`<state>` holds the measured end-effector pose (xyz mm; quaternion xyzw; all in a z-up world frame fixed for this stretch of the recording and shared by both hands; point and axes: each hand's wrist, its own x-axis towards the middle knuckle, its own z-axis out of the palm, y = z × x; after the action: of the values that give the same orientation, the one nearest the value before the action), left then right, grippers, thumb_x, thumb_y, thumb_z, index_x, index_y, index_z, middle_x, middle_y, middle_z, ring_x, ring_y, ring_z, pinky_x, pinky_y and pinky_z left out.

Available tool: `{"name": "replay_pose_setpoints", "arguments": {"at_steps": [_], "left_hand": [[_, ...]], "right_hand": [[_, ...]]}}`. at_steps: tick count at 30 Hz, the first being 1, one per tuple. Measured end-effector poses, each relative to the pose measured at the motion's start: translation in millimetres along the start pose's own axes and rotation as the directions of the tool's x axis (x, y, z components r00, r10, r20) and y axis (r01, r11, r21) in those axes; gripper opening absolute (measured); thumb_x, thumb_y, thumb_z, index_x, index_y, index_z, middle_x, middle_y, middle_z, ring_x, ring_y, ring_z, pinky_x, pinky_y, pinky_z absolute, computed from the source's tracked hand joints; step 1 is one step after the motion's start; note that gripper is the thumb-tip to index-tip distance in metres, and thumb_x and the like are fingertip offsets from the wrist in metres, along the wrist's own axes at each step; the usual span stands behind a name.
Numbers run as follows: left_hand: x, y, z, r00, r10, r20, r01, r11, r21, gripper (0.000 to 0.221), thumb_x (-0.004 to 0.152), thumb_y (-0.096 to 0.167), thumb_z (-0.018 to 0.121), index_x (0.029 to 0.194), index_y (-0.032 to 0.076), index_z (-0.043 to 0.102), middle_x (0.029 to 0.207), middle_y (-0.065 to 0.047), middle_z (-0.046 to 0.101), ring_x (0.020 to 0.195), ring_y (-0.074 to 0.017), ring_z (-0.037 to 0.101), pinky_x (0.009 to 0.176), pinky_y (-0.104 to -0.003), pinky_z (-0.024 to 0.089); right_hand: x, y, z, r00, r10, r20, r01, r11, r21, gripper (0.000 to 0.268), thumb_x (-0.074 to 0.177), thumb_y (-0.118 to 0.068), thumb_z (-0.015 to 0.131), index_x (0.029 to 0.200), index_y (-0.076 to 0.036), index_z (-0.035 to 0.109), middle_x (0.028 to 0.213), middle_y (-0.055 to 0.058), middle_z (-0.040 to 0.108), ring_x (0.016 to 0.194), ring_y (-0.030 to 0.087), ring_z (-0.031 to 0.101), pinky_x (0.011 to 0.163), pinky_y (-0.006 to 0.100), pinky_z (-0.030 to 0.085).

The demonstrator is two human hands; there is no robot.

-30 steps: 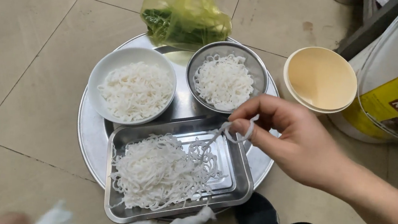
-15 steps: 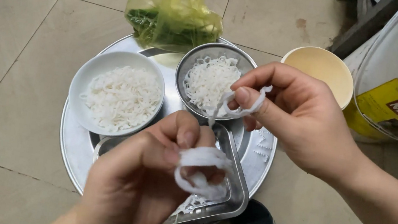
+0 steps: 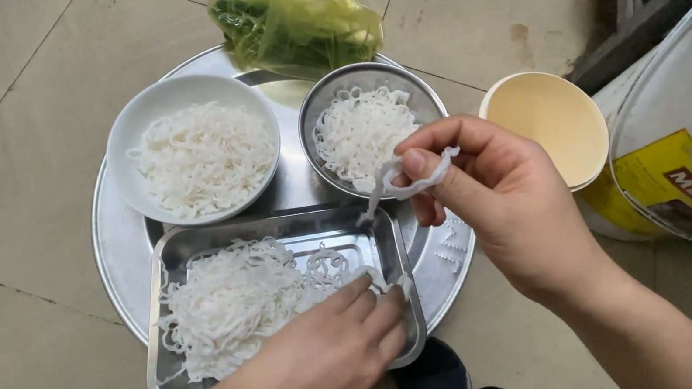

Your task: Manually separating clumps of white noodles and placing them into bowls and a metal tray.

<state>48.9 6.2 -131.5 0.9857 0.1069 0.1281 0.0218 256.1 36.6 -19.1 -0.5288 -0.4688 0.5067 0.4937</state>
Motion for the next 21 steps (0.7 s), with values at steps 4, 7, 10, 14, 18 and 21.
{"name": "replay_pose_setpoints", "arguments": {"at_steps": [4, 7, 10, 14, 18, 21], "left_hand": [[6.4, 1.0, -22.5, 0.980, -0.121, -0.157, 0.063, 0.941, -0.332, 0.014, 0.100, 0.004, 0.059, 0.113, -0.001, 0.062, 0.111, -0.019, 0.060, 0.080, -0.0375, 0.057, 0.077, -0.048, 0.048], [6.4, -8.5, -62.5, 0.762, -0.642, -0.086, 0.407, 0.578, -0.707, 0.017, 0.099, 0.014, 0.066, 0.116, 0.011, 0.064, 0.103, -0.005, 0.069, 0.083, -0.0202, 0.068, 0.076, -0.034, 0.055], [4.0, -23.2, -72.5, 0.629, -0.772, -0.094, 0.437, 0.452, -0.778, 0.035, 0.098, 0.023, 0.066, 0.130, 0.011, 0.067, 0.123, -0.004, 0.076, 0.105, -0.0161, 0.074, 0.085, -0.030, 0.059], [4.2, -19.1, -81.0, 0.694, -0.718, -0.047, 0.324, 0.370, -0.871, 0.033, 0.099, 0.024, 0.065, 0.128, 0.010, 0.069, 0.128, -0.006, 0.076, 0.120, -0.0192, 0.072, 0.102, -0.033, 0.055], [-3.5, -10.5, -79.1, 0.547, -0.756, 0.361, 0.266, -0.252, -0.930, 0.019, 0.096, 0.018, 0.071, 0.097, 0.001, 0.081, 0.090, -0.008, 0.084, 0.080, -0.0144, 0.075, 0.081, -0.030, 0.065], [-13.5, -9.6, -86.9, 0.393, -0.683, 0.615, 0.156, -0.610, -0.777, 0.028, 0.093, 0.012, 0.070, 0.107, -0.010, 0.081, 0.097, -0.022, 0.084, 0.081, -0.0296, 0.076, 0.082, -0.041, 0.068]], "right_hand": [[-3.6, 13.9, -7.6, 0.995, 0.096, -0.009, -0.095, 0.995, 0.018, 0.016, 0.097, -0.014, 0.071, 0.102, 0.001, 0.073, 0.086, 0.012, 0.070, 0.064, 0.019, 0.057, 0.061, 0.029, 0.050], [-8.7, 16.5, -9.4, 0.980, 0.201, 0.000, -0.201, 0.980, -0.005, 0.016, 0.096, -0.015, 0.071, 0.102, 0.000, 0.075, 0.081, 0.013, 0.073, 0.064, 0.020, 0.057, 0.062, 0.031, 0.049], [-11.4, 16.0, -9.3, 0.957, 0.244, 0.154, -0.253, 0.967, 0.035, 0.017, 0.095, -0.018, 0.073, 0.101, -0.003, 0.074, 0.082, 0.006, 0.069, 0.068, 0.015, 0.058, 0.061, 0.029, 0.047], [-10.9, 5.1, 3.1, 0.887, 0.280, 0.369, -0.332, 0.939, 0.086, 0.017, 0.097, -0.016, 0.072, 0.098, 0.001, 0.073, 0.078, 0.010, 0.071, 0.061, 0.015, 0.057, 0.054, 0.028, 0.043], [-1.0, 4.7, 23.7, 0.853, 0.451, 0.261, -0.505, 0.840, 0.199, 0.027, 0.094, -0.010, 0.069, 0.118, 0.002, 0.068, 0.096, 0.017, 0.076, 0.057, 0.020, 0.059, 0.055, 0.031, 0.042], [7.0, 22.2, 32.5, 0.832, 0.525, 0.178, -0.542, 0.838, 0.064, 0.038, 0.095, -0.009, 0.064, 0.132, 0.000, 0.065, 0.100, 0.020, 0.077, 0.058, 0.021, 0.056, 0.054, 0.032, 0.041]]}}
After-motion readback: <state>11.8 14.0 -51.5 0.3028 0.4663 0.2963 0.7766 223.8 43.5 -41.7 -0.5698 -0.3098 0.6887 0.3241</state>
